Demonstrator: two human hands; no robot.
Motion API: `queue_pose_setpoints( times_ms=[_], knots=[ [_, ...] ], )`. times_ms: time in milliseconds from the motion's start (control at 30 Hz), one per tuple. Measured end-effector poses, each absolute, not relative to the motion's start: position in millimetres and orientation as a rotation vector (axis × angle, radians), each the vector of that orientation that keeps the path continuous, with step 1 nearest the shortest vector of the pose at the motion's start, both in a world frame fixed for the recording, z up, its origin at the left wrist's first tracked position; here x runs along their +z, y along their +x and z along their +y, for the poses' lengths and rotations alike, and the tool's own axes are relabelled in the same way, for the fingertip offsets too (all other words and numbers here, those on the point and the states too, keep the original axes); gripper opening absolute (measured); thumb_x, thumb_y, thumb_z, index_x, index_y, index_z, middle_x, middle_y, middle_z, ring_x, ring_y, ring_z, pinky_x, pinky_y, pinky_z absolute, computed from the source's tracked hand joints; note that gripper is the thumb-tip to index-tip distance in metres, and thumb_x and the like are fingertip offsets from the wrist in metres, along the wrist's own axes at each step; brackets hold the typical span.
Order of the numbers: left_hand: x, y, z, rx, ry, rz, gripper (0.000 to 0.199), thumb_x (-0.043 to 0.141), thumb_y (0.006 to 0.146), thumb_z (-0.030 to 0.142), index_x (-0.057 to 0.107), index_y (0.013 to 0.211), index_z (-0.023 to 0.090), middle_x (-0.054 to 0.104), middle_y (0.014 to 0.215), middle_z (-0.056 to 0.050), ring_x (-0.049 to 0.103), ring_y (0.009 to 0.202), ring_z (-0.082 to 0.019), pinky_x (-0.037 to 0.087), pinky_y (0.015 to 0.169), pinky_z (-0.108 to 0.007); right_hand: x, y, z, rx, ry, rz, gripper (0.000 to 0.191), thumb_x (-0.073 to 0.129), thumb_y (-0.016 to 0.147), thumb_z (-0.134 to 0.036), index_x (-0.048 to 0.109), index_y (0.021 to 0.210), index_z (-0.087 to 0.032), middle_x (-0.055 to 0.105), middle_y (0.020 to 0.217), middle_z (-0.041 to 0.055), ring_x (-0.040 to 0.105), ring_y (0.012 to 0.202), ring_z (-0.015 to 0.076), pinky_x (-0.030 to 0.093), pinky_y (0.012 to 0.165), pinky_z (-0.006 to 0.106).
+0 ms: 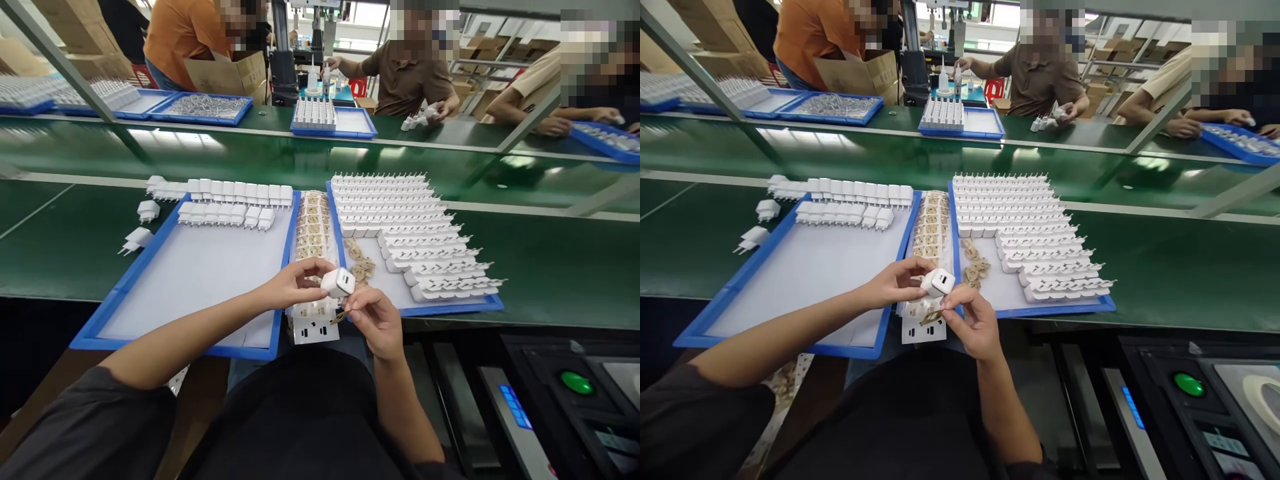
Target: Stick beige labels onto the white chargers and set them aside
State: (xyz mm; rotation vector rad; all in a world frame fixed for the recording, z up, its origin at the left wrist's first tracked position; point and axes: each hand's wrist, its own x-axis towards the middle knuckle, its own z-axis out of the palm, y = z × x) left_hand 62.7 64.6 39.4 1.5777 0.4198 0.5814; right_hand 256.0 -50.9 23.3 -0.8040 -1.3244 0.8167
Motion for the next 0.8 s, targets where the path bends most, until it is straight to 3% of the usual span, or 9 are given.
queue_pose_setpoints(
  times_ms=[167, 300, 533, 800],
  knots=[
    [35.5, 40.3, 56.2, 0.563, 1.631, 0.425, 0.038, 0.076, 0.083, 0.026, 0.047, 0.107, 0.022, 0.07, 0.107, -0.006, 0.072, 0.099, -0.019, 0.06, 0.091, -0.04, 25.5, 237.7, -40.1, 0.903, -0.836, -1.368, 0.003, 0.064, 0.094, -0.022, 0.065, 0.092, -0.025, 0.065, 0.084, 0.0025, 0.062, 0.082, 0.0181, 0.054, 0.075, 0.034],
    [33.5, 35.3, 50.8, 0.722, 1.848, 0.577, 0.038, 0.073, 0.086, 0.029, 0.052, 0.117, 0.022, 0.069, 0.12, -0.011, 0.071, 0.109, -0.022, 0.059, 0.096, -0.04, 22.5, 230.1, -37.5, 0.942, -0.923, -1.354, 0.003, 0.065, 0.094, -0.027, 0.065, 0.092, -0.025, 0.064, 0.083, 0.002, 0.062, 0.08, 0.0176, 0.054, 0.074, 0.033],
    [27.0, 29.5, 52.0, 0.889, 2.093, 0.594, 0.037, 0.072, 0.089, 0.034, 0.061, 0.121, 0.02, 0.072, 0.127, -0.012, 0.069, 0.12, -0.024, 0.057, 0.102, -0.038, 29.4, 224.8, -37.6, 0.918, -1.081, -1.261, 0.004, 0.067, 0.093, -0.028, 0.066, 0.091, -0.025, 0.065, 0.087, 0.0021, 0.063, 0.086, 0.0178, 0.053, 0.079, 0.032],
    [31.6, 29.4, 51.7, 0.937, 2.155, 0.553, 0.034, 0.072, 0.09, 0.031, 0.063, 0.121, 0.02, 0.074, 0.124, -0.01, 0.071, 0.115, -0.022, 0.057, 0.1, -0.035, 34.7, 222.0, -26.9, 0.898, -1.211, -1.184, 0.007, 0.069, 0.092, -0.03, 0.067, 0.091, -0.024, 0.065, 0.09, 0.0014, 0.063, 0.089, 0.0177, 0.052, 0.084, 0.032]
  ],
)
